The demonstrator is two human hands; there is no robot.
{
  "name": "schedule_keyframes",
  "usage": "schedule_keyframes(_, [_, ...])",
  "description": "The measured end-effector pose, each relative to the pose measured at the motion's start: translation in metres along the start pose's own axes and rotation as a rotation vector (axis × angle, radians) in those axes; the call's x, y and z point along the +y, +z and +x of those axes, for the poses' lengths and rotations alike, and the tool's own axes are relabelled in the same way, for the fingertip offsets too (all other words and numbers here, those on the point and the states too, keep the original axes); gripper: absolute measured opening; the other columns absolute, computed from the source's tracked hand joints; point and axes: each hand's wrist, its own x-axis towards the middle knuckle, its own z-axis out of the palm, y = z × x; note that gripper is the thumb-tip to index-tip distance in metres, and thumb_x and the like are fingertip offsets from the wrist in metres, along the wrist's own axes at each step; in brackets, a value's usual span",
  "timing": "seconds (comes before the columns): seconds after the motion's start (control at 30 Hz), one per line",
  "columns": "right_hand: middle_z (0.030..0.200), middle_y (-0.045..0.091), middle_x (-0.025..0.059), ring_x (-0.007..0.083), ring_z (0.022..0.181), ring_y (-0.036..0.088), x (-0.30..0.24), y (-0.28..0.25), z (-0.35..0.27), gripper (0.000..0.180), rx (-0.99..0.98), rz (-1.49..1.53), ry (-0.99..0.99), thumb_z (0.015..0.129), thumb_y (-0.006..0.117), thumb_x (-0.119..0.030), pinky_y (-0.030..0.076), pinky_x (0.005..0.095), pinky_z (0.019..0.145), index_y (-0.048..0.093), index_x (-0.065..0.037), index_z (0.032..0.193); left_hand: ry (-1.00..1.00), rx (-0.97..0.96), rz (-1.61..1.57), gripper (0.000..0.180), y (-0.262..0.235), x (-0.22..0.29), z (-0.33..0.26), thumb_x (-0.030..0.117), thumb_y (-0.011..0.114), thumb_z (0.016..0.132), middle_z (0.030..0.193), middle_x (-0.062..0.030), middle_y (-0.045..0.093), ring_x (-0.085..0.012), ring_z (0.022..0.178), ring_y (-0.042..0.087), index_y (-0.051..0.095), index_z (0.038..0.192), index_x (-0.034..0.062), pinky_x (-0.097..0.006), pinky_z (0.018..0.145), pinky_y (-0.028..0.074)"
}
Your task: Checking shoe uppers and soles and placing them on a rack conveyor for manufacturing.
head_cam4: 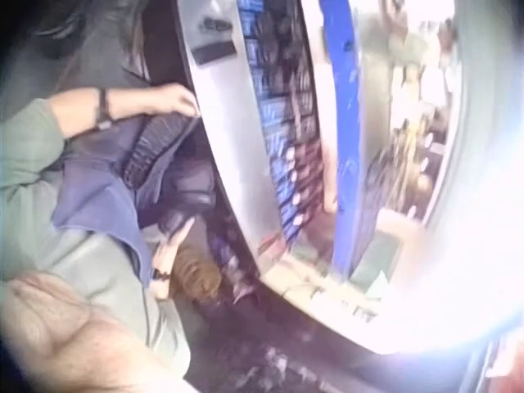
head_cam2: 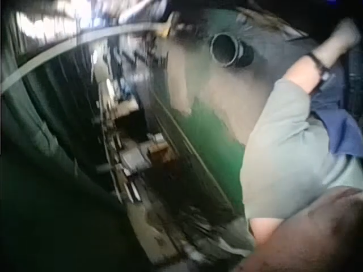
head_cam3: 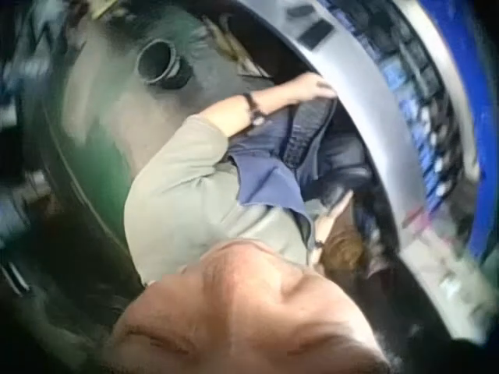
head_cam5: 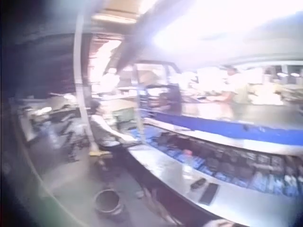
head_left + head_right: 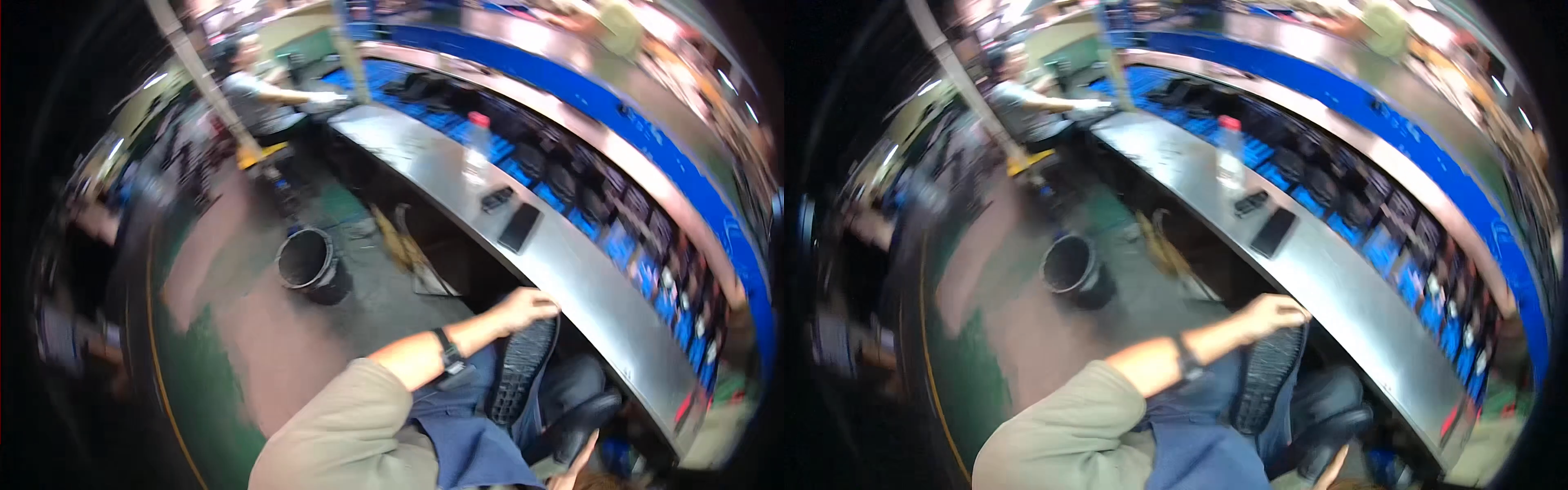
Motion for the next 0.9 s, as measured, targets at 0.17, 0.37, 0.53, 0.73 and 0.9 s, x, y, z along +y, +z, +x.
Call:
schedule_keyframes(0.17, [0.112,0.066,0.0270,0.0409,0.100,0.065,-0.077,0.128,-0.141,0.099,-0.624,0.227,0.286,0.088,0.032,-0.083,0.053,0.0498,0.090,0.057,0.003,0.130,-0.158,-0.499,-0.639,0.072,-0.003,0.084,-0.067,0.026,0.072,0.089,0.141,-0.0246,0.055,-0.0332,0.136,0.050,0.041,0.146,-0.0057,-0.043,0.114,0.040])
schedule_keyframes(0.37, [0.097,0.068,0.0300,0.0442,0.091,0.068,-0.110,0.157,-0.125,0.094,-0.751,0.443,0.314,0.092,0.027,-0.080,0.056,0.0534,0.083,0.062,0.001,0.124,-0.216,-0.392,-0.764,0.083,0.023,0.076,-0.049,0.066,0.020,0.103,0.123,-0.0215,0.064,-0.0393,0.123,0.059,0.051,0.134,-0.0050,-0.053,0.103,0.052])
schedule_keyframes(0.53, [0.135,0.060,0.0185,0.0260,0.122,0.059,-0.194,0.223,-0.204,0.082,-0.887,0.132,0.172,0.097,0.053,-0.059,0.044,0.0372,0.108,0.045,0.007,0.144,-0.093,-0.320,-0.350,0.076,0.052,0.085,-0.051,0.058,0.019,0.106,0.119,-0.0220,0.065,-0.0399,0.118,0.062,0.057,0.128,-0.0051,-0.052,0.100,0.053])
schedule_keyframes(0.73, [0.113,0.068,0.0144,0.0207,0.104,0.063,-0.129,0.172,-0.162,0.079,-1.184,-0.214,-0.129,0.097,0.043,-0.064,0.047,0.0318,0.091,0.058,0.007,0.127,0.085,-0.468,0.016,0.065,0.089,0.116,-0.061,0.046,0.035,0.100,0.116,-0.0290,0.068,-0.0427,0.111,0.066,0.063,0.118,-0.0101,-0.052,0.103,0.049])
schedule_keyframes(0.9, [0.098,0.068,0.0114,0.0191,0.091,0.064,-0.118,0.166,-0.161,0.074,-1.090,-0.321,-0.270,0.095,0.043,-0.063,0.049,0.0331,0.080,0.061,0.005,0.119,0.012,-0.477,0.085,0.068,0.104,0.132,-0.069,0.049,0.037,0.099,0.119,-0.0289,0.067,-0.0413,0.116,0.064,0.063,0.118,-0.0105,-0.051,0.105,0.048])
